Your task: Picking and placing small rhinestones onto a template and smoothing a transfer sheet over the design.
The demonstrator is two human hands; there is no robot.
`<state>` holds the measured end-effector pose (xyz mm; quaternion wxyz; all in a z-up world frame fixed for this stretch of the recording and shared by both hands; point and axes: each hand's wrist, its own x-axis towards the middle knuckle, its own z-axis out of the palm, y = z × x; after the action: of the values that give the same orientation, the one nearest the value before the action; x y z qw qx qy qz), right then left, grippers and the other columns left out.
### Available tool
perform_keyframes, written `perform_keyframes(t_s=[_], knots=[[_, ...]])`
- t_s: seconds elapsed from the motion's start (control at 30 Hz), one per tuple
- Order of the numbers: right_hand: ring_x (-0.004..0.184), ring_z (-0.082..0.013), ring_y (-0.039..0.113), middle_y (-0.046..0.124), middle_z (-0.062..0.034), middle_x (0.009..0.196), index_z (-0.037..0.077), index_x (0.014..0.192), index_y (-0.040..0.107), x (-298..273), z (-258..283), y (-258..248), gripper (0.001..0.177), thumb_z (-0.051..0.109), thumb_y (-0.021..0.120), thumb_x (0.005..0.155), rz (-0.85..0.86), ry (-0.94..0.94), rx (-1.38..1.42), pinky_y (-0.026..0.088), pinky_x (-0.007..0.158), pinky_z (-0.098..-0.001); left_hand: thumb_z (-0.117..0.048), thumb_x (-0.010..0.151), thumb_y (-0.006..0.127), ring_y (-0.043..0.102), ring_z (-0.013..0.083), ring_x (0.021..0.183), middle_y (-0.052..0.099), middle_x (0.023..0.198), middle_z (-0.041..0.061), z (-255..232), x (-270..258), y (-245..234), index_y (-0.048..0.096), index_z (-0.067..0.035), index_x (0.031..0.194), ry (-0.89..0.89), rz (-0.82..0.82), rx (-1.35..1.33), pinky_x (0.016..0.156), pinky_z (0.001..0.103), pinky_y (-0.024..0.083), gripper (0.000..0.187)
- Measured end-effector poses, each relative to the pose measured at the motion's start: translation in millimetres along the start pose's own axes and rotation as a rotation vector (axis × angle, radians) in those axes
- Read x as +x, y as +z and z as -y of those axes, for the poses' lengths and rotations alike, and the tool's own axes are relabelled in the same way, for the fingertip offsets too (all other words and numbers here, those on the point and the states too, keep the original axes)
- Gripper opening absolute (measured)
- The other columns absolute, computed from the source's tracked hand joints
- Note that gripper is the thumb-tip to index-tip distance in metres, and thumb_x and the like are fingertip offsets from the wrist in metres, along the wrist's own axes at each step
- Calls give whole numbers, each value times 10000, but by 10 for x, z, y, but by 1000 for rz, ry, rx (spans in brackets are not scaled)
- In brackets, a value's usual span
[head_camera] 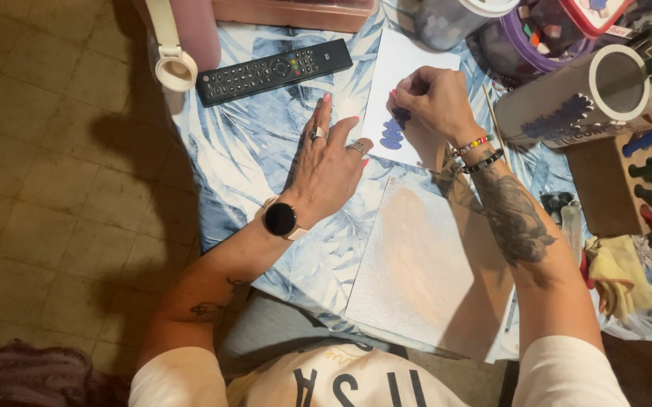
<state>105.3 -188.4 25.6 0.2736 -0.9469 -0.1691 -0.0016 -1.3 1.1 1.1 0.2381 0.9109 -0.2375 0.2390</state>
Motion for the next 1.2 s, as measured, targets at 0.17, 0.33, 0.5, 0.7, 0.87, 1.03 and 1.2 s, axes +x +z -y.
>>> perform_keyframes(t_s=[0.17, 0.33, 0.5, 0.7, 0.87, 1.03, 1.2], knots=[[575, -22, 467, 590, 36, 633, 97, 689, 601, 22, 57, -8, 119, 155, 667, 769, 1, 82, 126, 381, 518, -178, -201, 751, 621, 245, 456, 1165, 492, 1066, 104, 8, -5, 13, 653, -150, 909, 10, -10, 11, 968, 485, 273, 170], [583, -16, 475, 573, 38, 663, 109, 709, 580, 3, -8, -85, 91, 70, 599, 790, -36, 125, 373, 394, 539, -150, -230, 762, 603, 220, 450, 1179, 481, 1087, 97, 8, -7, 4, 646, -163, 925, -1, 26, 19, 966, 483, 264, 181], [489, -74, 536, 574, -43, 614, -15, 767, 572, -24, 102, -282, 119, 93, 623, 773, -44, 417, 1140, 496, 455, -145, -245, 764, 599, 213, 446, 1180, 484, 1094, 105, 12, -8, 12, 643, -154, 927, 3, 35, 15, 948, 488, 281, 192], [599, -171, 520, 525, -90, 706, 25, 727, 530, -53, 123, -331, 138, 101, 467, 630, 45, 536, 1587, 494, 553, -236, -231, 767, 607, 191, 462, 1186, 476, 1093, 112, 7, -20, 15, 643, -143, 916, -6, 41, -26, 973, 503, 248, 177], [639, -76, 483, 571, -2, 731, 84, 818, 592, -77, 224, -326, 67, 148, 606, 830, 199, 157, 239, 385, 606, -191, -223, 758, 610, 221, 459, 1177, 482, 1084, 109, -1, -11, 5, 649, -150, 911, -17, 25, -14, 973, 495, 266, 174], [480, -66, 370, 459, 13, 514, 40, 793, 639, -65, 108, -219, 101, 128, 677, 824, 150, -111, 17, 310, 471, -220, -228, 747, 622, 233, 461, 1171, 483, 1087, 106, -4, -3, -17, 646, -156, 924, -10, 29, 7, 957, 496, 277, 192], [482, -61, 392, 487, 1, 528, 22, 824, 659, -67, 135, -200, 99, 119, 676, 820, 154, -139, 31, 324, 457, -208, -220, 749, 620, 226, 467, 1171, 484, 1084, 111, 12, -13, 19, 649, -153, 920, -16, 25, -3, 963, 497, 268, 187]])
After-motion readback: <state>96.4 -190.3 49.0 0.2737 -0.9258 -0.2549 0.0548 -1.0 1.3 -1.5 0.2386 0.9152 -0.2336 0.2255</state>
